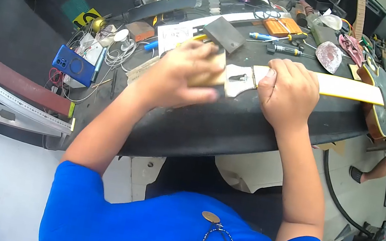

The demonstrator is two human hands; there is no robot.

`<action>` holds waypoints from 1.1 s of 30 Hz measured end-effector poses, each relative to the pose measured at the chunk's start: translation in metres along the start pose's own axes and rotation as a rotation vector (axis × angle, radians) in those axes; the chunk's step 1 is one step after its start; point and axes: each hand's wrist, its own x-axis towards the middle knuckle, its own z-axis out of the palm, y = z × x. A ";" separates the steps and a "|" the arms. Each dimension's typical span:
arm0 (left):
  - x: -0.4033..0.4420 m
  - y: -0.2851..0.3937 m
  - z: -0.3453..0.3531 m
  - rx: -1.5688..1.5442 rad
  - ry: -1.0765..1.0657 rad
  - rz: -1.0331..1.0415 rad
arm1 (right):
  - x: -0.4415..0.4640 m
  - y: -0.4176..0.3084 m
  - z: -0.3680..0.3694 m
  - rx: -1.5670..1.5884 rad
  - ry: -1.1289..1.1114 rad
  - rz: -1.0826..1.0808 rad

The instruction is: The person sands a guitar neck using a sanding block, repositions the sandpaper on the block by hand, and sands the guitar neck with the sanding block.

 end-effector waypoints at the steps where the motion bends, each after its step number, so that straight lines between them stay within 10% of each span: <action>1: 0.015 0.004 0.001 -0.062 0.014 -0.035 | 0.000 -0.002 0.000 -0.011 -0.001 0.002; 14: 0.004 0.035 0.007 -0.029 0.096 0.140 | -0.004 0.001 0.001 0.022 0.000 -0.025; 17: 0.023 0.022 0.003 -0.074 0.018 -0.112 | -0.004 -0.005 0.002 0.007 -0.010 -0.016; 33: 0.027 0.035 0.006 -0.035 0.042 -0.135 | -0.007 -0.002 0.004 -0.012 0.011 -0.023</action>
